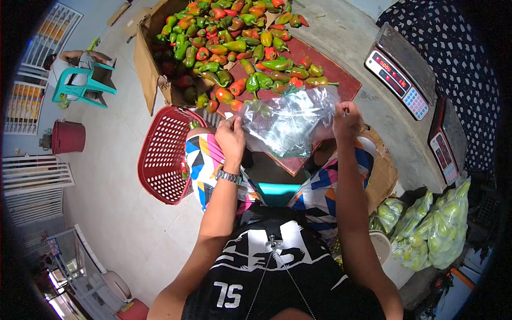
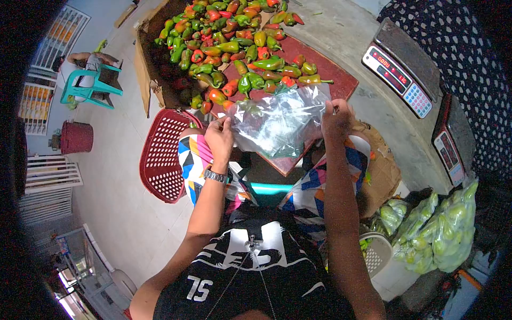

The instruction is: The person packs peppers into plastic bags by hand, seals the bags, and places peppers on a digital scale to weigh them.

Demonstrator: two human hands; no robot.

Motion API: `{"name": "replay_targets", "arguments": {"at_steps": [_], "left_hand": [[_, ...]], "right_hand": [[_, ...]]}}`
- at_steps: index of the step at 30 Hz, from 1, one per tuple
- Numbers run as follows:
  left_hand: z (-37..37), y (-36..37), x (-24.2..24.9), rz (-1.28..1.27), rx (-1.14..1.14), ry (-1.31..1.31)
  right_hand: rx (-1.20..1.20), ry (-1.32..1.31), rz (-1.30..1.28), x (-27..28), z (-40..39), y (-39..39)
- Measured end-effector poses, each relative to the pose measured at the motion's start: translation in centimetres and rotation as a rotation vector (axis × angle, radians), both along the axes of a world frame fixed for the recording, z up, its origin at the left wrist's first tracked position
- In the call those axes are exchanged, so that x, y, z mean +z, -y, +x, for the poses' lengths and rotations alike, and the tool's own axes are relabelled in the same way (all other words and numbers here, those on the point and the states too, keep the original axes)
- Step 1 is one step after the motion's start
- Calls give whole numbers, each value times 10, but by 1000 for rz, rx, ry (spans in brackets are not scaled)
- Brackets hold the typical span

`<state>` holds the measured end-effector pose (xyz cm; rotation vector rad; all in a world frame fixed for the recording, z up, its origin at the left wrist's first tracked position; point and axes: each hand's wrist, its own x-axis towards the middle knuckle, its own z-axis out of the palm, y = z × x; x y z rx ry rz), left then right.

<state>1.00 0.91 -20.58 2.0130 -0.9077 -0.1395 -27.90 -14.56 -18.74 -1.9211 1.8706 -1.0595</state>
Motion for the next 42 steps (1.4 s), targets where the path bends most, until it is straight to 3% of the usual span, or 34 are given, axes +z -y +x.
{"name": "replay_targets", "arguments": {"at_steps": [3, 9, 12, 18, 23, 26, 29, 33, 39, 42], "left_hand": [[-8, 2, 15, -18, 68, -99], [-4, 5, 26, -161, 0, -330], [1, 0, 40, -129, -63, -409], [13, 3, 39, -198, -138, -600], [10, 6, 38, -235, -195, -729], [-2, 12, 38, -262, -104, -685], [2, 14, 8, -351, -113, -647], [-2, 16, 17, -223, -81, -492], [1, 19, 23, -120, -130, -503], [-8, 19, 40, -91, -129, -463]], "right_hand": [[15, 7, -281, -21, -3, 7], [-65, 196, -154, -17, 0, 5], [-65, 60, -265, -11, 1, 5], [-109, 193, -350, -10, 1, 6], [-72, 121, -353, -16, -4, 8], [-79, 192, -366, -19, -12, 11], [-113, 271, -344, -13, -15, 8], [-134, 639, -195, -7, -17, 8], [-25, 780, -219, -6, -22, 14], [88, 1037, -208, -2, -19, 14]]}}
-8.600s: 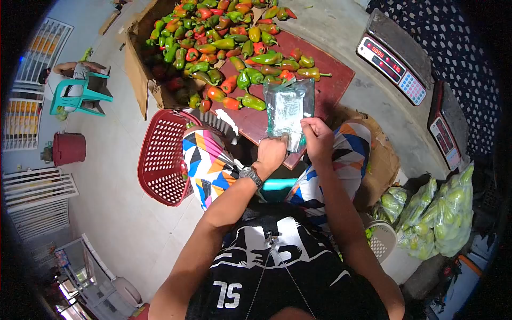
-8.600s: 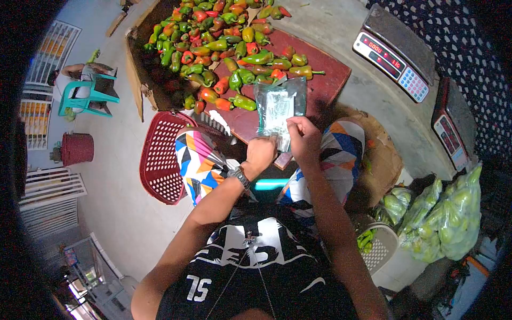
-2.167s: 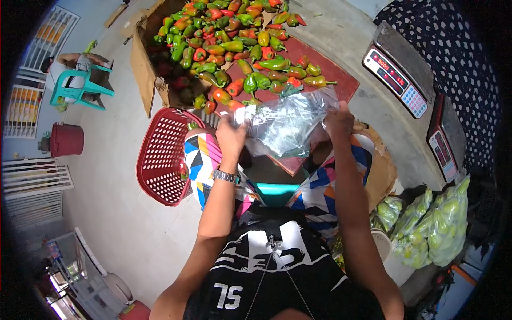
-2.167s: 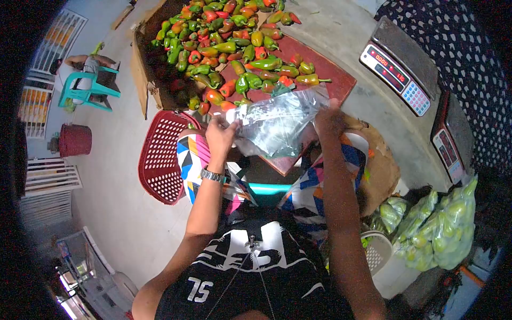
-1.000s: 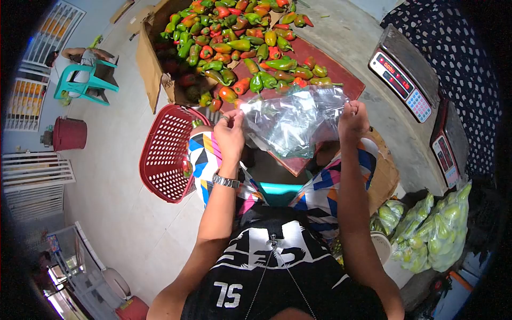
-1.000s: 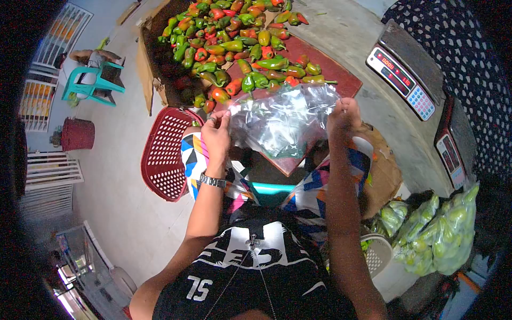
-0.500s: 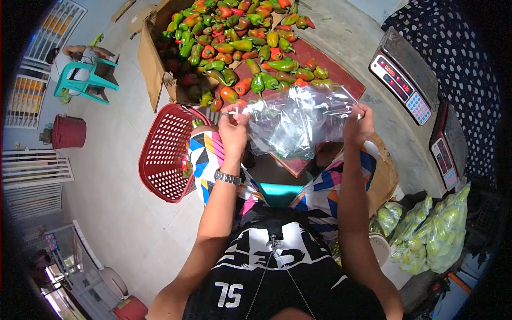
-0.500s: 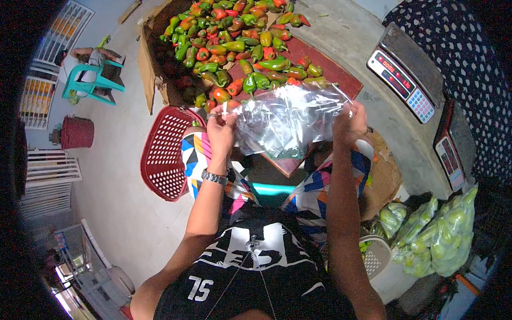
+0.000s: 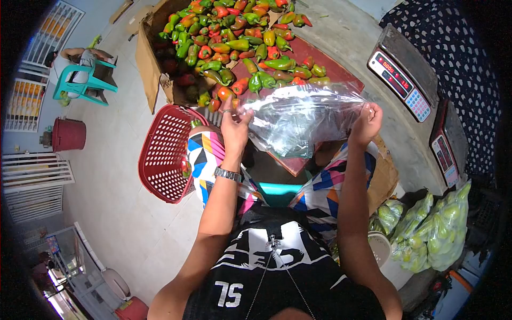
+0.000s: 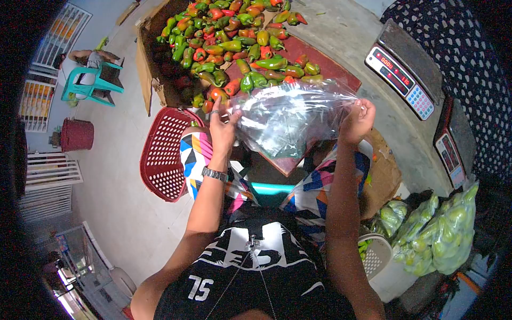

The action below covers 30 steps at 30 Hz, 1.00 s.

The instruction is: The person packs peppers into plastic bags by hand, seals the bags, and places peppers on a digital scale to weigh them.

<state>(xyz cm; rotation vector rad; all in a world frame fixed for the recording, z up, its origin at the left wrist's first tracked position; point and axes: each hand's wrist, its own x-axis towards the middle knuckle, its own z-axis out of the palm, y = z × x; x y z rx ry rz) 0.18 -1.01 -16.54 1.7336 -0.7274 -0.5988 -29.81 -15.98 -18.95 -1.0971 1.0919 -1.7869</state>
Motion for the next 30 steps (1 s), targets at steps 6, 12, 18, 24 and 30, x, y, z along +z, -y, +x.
{"name": "replay_targets", "arguments": {"at_steps": [6, 12, 18, 24, 30], "left_hand": [[-2, -4, -5, -10, 47, 422], [-55, -70, 141, -631, -563, -566], [-97, -66, 217, -1238, -1289, -726], [-80, -65, 194, -730, -938, 159], [-61, -42, 12, 334, -477, -183]], "right_hand": [[122, -15, 0, 0, -2, -1], [36, 69, 59, -17, -17, 6], [19, 72, 151, 15, -23, -2], [-58, -17, 293, 37, -91, -57], [-232, -90, 394, 8, -164, -107]]}}
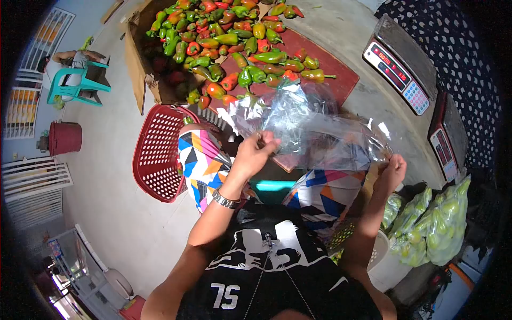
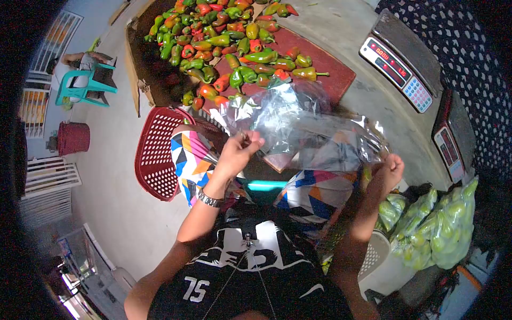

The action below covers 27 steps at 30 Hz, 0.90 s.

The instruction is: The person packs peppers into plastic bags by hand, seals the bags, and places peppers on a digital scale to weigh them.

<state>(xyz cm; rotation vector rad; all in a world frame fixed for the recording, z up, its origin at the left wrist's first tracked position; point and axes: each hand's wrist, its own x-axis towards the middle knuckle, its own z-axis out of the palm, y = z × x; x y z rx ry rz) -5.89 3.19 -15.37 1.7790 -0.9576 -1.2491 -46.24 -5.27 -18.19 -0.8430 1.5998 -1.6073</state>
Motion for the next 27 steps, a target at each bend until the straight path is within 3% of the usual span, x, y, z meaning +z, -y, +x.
{"name": "replay_targets", "arguments": {"at_steps": [2, 4, 7, 10, 14, 18, 21, 25, 27], "left_hand": [[-5, -15, -24, 129, 7, -97], [-21, -27, -15, 315, 107, -234], [-25, -31, -10, 466, 66, -661], [-18, -24, -14, 469, 81, -687], [-24, -16, 9, 345, -111, -486], [-49, -6, 29, 437, -243, -674], [-52, -8, 4, 594, -248, -813], [-37, -12, -23, 720, 100, -1107], [-37, -13, -28, 544, 233, -1175]], "right_hand": [[-10, -58, 41, -11, -25, -12], [-23, -74, 72, -16, -41, -23], [-33, -80, 66, -22, -52, -27], [-8, -26, 134, -11, -51, -30], [34, -19, 113, -1, -50, -30], [23, -30, 115, -5, -54, -34], [3, -14, 173, 0, -59, -40], [17, 56, 250, 1, -61, -44], [60, 87, 258, -3, -61, -42]]}}
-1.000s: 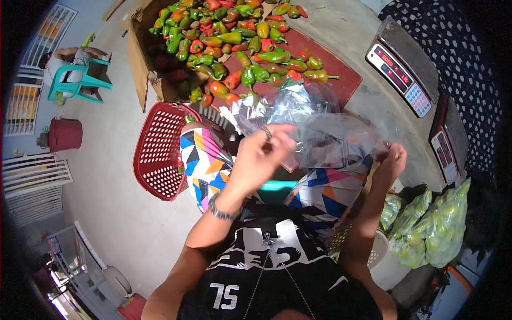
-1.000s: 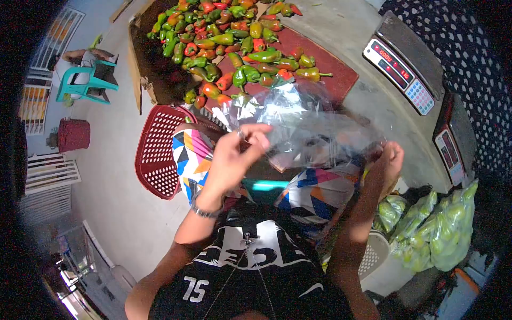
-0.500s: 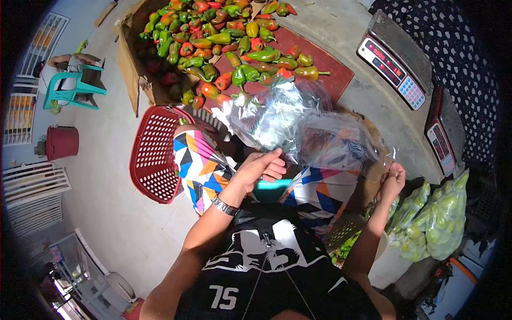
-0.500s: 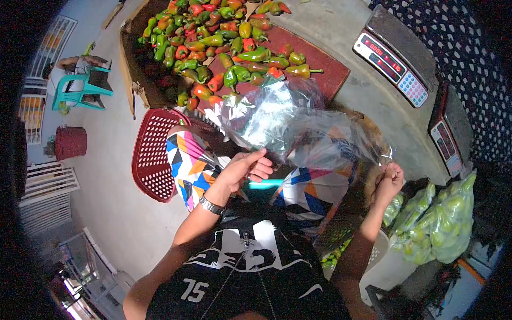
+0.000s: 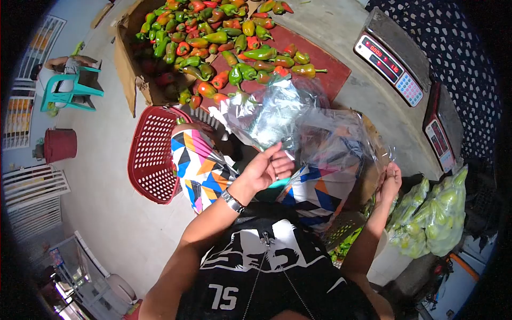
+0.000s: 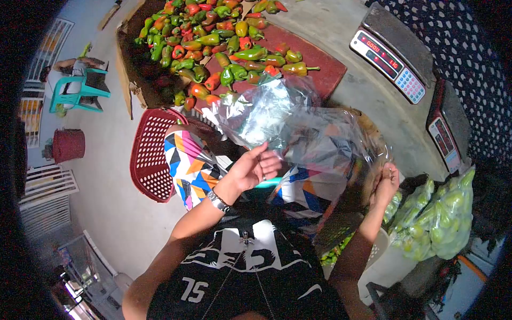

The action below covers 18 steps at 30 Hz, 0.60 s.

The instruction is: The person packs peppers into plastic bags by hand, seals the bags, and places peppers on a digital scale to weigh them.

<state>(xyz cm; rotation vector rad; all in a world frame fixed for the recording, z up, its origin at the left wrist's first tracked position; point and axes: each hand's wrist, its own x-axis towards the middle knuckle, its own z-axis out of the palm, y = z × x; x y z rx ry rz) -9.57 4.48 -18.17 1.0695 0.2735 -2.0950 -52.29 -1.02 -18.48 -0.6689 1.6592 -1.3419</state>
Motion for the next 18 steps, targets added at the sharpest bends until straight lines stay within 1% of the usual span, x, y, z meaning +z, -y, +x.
{"name": "replay_targets", "arguments": {"at_steps": [2, 3, 6, 8, 10, 12, 14, 15, 18], "left_hand": [[-1, 0, -4, -121, 207, 78], [7, 5, 1, -192, 278, -18], [22, 17, 28, -354, 417, 270], [42, 20, 21, -327, 468, 385], [58, 20, 10, -299, 426, 441], [65, 17, -5, -310, 453, 485], [66, 13, -17, -251, 484, 551], [65, 11, -17, -223, 499, 582], [50, -2, -15, -154, 436, 623]], "right_hand": [[16, 18, -23, -5, 0, 4], [10, 19, -47, -8, 2, 6], [2, -7, -69, -10, 3, 6], [6, -20, -77, -12, 3, 8], [10, -21, -82, -14, 2, 7], [-11, -34, -48, -16, 5, 6], [4, -39, -54, -19, 5, 5], [29, -38, -76, -22, 3, 4], [50, -35, -83, -25, -2, 1]]}}
